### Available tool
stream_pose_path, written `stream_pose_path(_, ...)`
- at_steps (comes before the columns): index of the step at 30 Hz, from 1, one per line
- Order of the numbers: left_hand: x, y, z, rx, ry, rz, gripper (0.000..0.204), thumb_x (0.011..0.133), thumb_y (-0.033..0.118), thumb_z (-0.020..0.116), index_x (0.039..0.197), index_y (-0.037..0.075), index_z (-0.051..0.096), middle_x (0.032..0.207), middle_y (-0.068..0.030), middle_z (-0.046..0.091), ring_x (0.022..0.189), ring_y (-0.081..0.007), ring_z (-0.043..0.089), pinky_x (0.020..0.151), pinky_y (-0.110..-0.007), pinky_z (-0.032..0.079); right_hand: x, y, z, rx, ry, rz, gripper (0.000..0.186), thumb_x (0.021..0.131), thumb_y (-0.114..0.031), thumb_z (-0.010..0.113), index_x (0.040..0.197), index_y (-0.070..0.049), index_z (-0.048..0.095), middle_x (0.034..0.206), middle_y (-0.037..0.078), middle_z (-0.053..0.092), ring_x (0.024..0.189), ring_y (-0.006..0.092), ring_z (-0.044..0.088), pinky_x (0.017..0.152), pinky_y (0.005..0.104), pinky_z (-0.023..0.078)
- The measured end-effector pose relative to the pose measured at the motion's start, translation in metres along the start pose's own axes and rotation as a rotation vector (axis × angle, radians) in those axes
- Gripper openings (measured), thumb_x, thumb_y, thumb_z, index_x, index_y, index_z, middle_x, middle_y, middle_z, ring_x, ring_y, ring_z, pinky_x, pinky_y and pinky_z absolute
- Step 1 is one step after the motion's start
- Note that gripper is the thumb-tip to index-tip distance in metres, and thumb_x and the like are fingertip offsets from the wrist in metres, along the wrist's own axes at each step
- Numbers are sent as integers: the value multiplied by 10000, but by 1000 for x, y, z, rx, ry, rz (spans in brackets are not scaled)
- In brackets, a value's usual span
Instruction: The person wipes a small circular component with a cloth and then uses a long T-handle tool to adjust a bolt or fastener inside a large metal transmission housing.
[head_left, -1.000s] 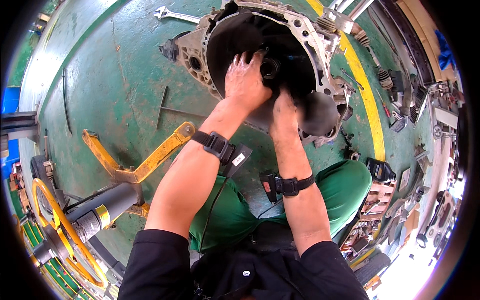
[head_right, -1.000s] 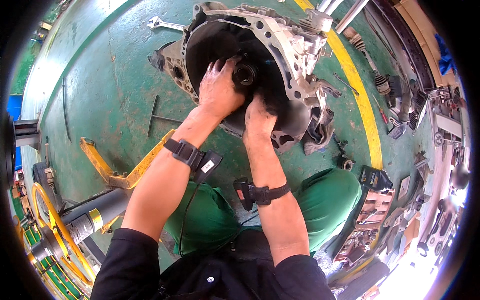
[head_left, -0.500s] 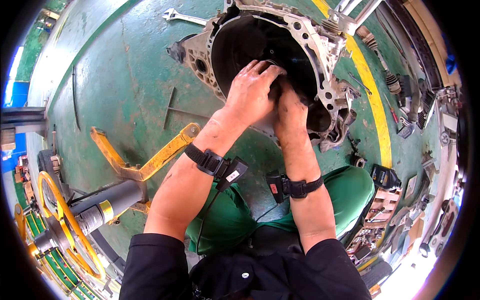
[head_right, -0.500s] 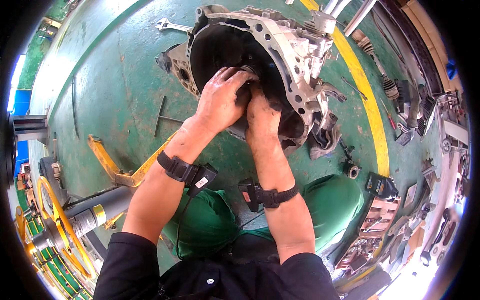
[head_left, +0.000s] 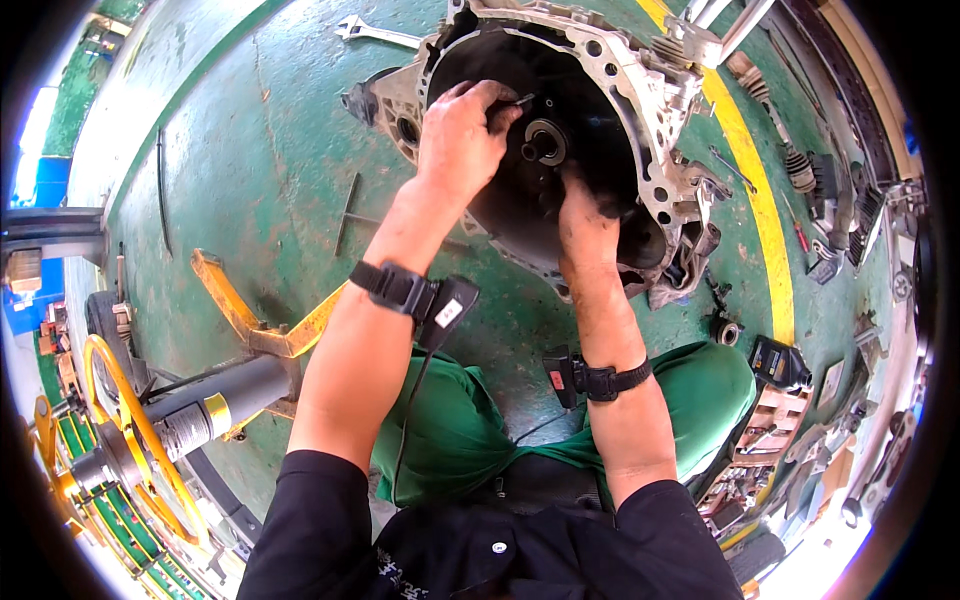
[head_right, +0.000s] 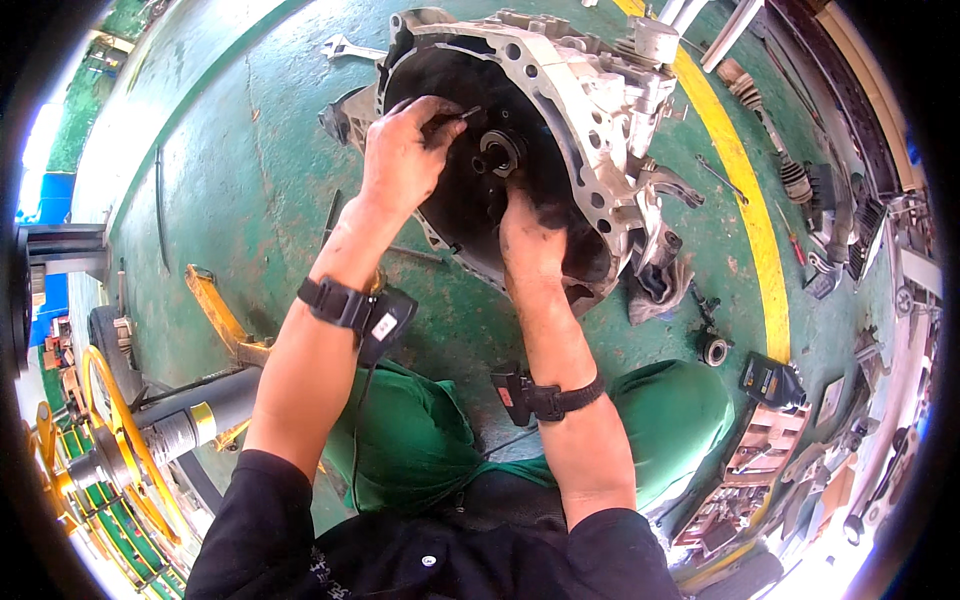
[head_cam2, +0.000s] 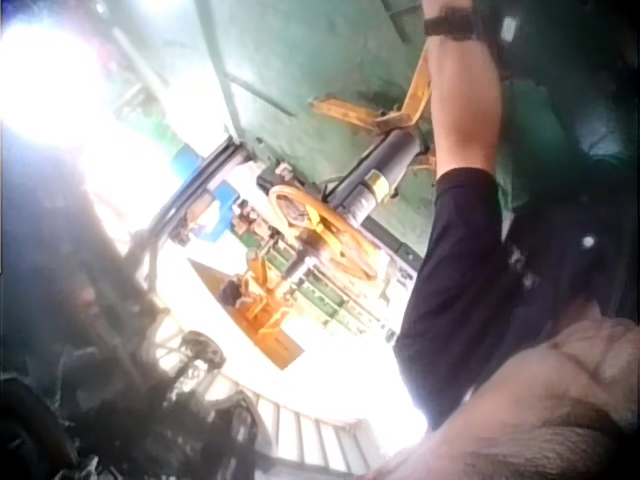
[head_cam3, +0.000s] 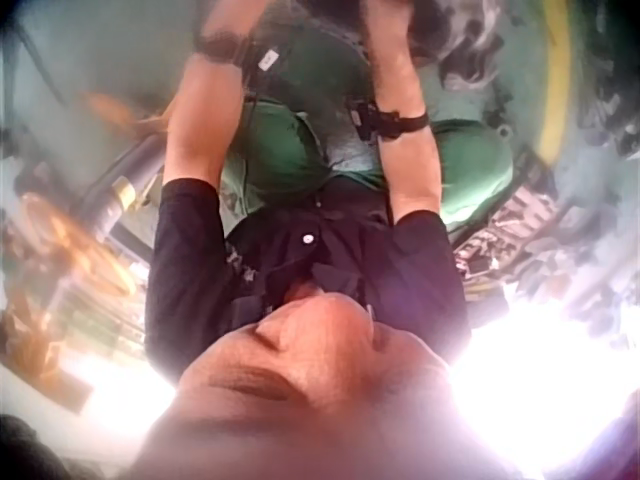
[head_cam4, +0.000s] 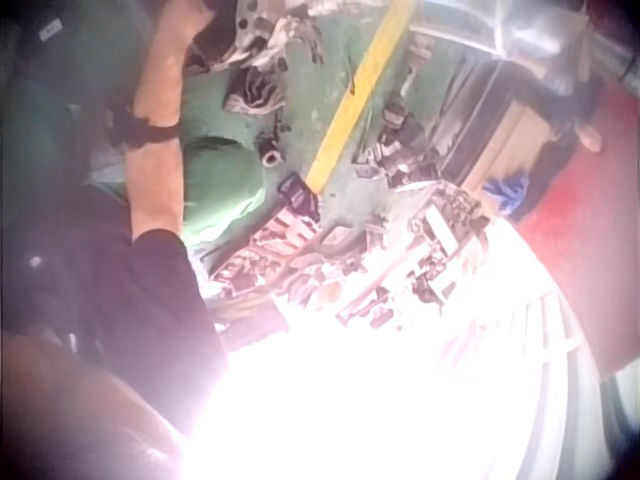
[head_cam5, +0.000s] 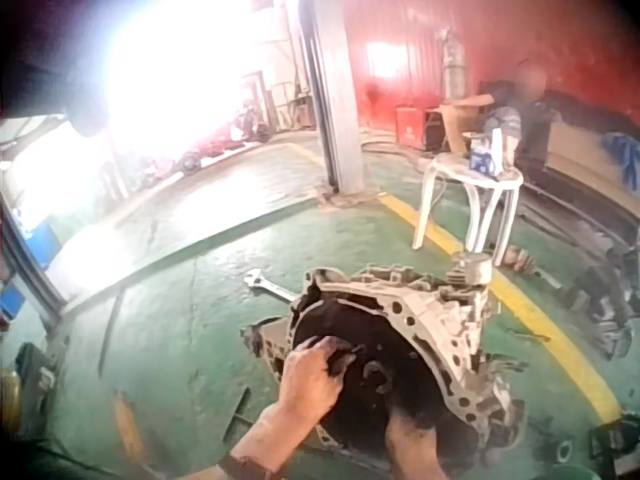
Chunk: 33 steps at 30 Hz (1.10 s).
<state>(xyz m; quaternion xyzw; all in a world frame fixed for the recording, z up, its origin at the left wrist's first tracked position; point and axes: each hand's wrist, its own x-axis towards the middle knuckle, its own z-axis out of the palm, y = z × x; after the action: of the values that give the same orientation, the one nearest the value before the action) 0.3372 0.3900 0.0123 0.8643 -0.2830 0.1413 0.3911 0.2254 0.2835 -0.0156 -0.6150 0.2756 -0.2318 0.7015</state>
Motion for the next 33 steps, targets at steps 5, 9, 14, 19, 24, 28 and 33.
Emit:
stream_pose_path(5,9,-20,21,53,-90,93,175,797,120,718,965,74,711,866,-168,686,895,-364,647,772,-418,522,1,4,4,-31,7,217,397,969,-223,580,1303,-9,565,1227,92,635,1092,164,571,939,313,434)
stream_pose_path(9,15,-30,32,115,-139,176,176,804,127,705,974,83,719,911,-167,691,921,-380,635,805,-420,522,8,12,4,79,7,290,438,969,-279,581,1319,-16,559,1214,65,617,1044,138,572,888,284,462)
stream_pose_path(14,19,-35,44,101,-146,192,174,809,138,695,972,83,721,924,-169,690,923,-376,636,809,-416,525,17,40,7,180,47,295,441,972,-342,580,1289,-35,593,1151,44,620,915,110,572,750,266,478)
stream_pose_path(19,26,-28,49,46,-176,176,151,784,125,682,926,102,728,876,-168,681,872,-375,636,770,-427,527,22,50,8,80,92,258,414,976,-343,575,1253,-37,611,1038,32,642,792,99,572,651,264,463)
stream_pose_path(24,27,-30,46,21,-195,115,163,787,164,707,938,105,732,881,-161,688,857,-359,653,755,-409,536,15,25,10,65,15,325,394,981,-328,570,1239,-34,615,1005,29,647,760,96,572,631,262,458)
stream_pose_path(28,26,-27,47,-2,-173,-7,227,797,224,748,967,73,740,913,-156,707,866,-334,680,762,-361,547,11,19,13,144,58,326,408,977,-318,581,1256,-22,602,1116,45,642,889,107,584,732,268,478)
stream_pose_path(33,24,-23,54,9,-166,-203,300,757,313,790,937,78,742,842,-175,697,836,-361,670,753,-392,548,21,42,13,28,110,48,384,978,-268,567,1246,6,593,1199,114,636,1074,199,590,909,324,455)
